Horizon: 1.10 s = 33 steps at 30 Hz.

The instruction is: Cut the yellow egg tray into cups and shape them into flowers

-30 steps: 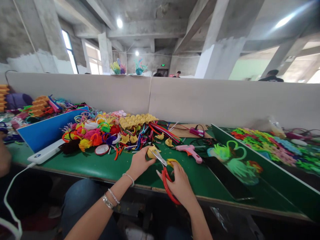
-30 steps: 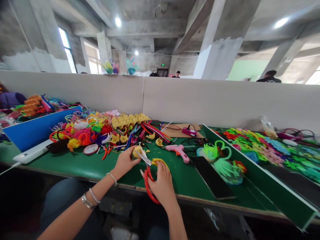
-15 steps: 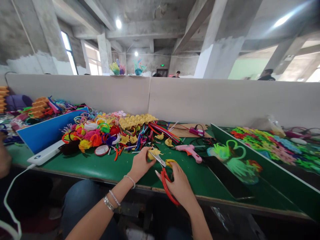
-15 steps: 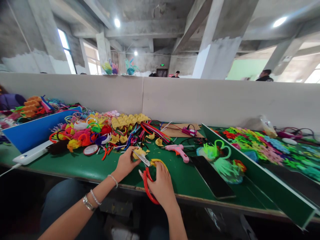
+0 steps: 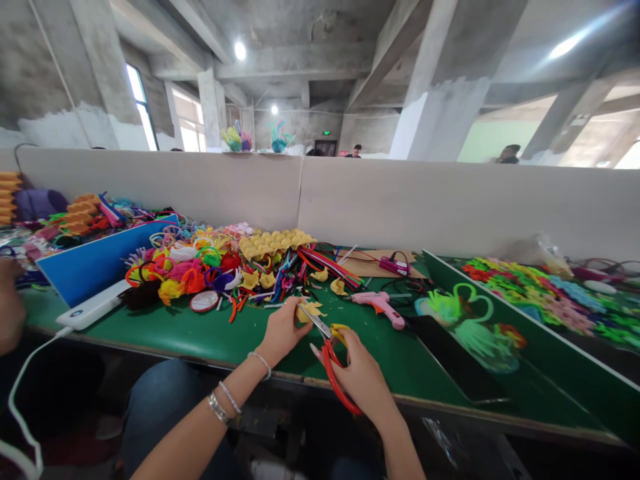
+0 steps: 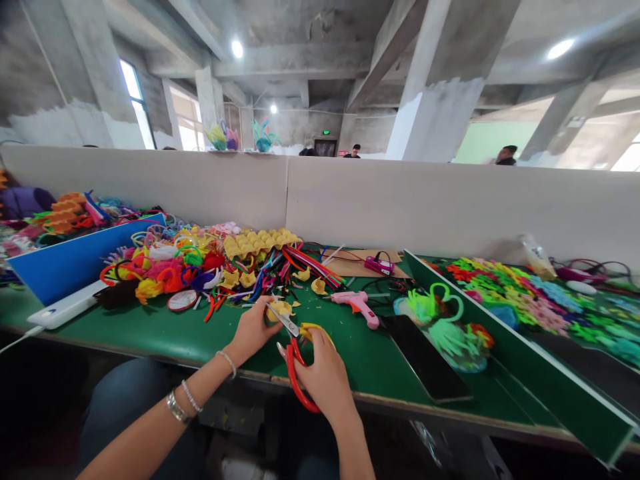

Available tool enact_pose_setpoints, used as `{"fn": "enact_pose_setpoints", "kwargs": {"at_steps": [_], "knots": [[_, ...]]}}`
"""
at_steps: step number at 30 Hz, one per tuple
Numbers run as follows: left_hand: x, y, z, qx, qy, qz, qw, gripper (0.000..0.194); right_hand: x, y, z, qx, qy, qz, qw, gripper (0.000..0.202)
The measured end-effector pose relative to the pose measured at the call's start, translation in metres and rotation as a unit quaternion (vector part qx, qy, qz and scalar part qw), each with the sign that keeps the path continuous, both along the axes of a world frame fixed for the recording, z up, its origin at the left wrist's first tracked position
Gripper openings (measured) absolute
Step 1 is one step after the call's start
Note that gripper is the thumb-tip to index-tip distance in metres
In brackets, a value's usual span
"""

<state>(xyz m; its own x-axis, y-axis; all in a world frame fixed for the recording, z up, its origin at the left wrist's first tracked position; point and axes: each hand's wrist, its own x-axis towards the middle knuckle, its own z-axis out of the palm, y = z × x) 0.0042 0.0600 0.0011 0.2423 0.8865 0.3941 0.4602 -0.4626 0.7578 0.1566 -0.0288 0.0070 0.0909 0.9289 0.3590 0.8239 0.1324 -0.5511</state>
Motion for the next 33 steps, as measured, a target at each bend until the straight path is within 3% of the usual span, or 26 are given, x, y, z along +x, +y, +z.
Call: {"fn": "enact_pose_setpoints", "kwargs": {"at_steps": [8, 13, 19, 33], "knots": [[0.000, -0.001, 0.002, 0.014, -0.034, -0.035, 0.999, 0.056, -0.002, -0.003, 0.006, -0.032, -0.007, -0.012, 0.999, 0.037], [-0.001, 0.004, -0.004, 0.008, -0.034, -0.038, 0.999, 0.043, -0.004, -0.004, 0.010, -0.037, -0.036, -0.016, 0.999, 0.035], [-0.002, 0.005, -0.005, -0.018, 0.007, -0.040, 0.999, 0.042, -0.004, -0.005, 0.013, -0.042, -0.071, -0.007, 0.997, 0.035], [0.005, 0.008, -0.013, -0.035, -0.097, -0.073, 0.992, 0.042, -0.003, -0.008, 0.016, -0.060, -0.116, 0.005, 0.991, 0.036]]}}
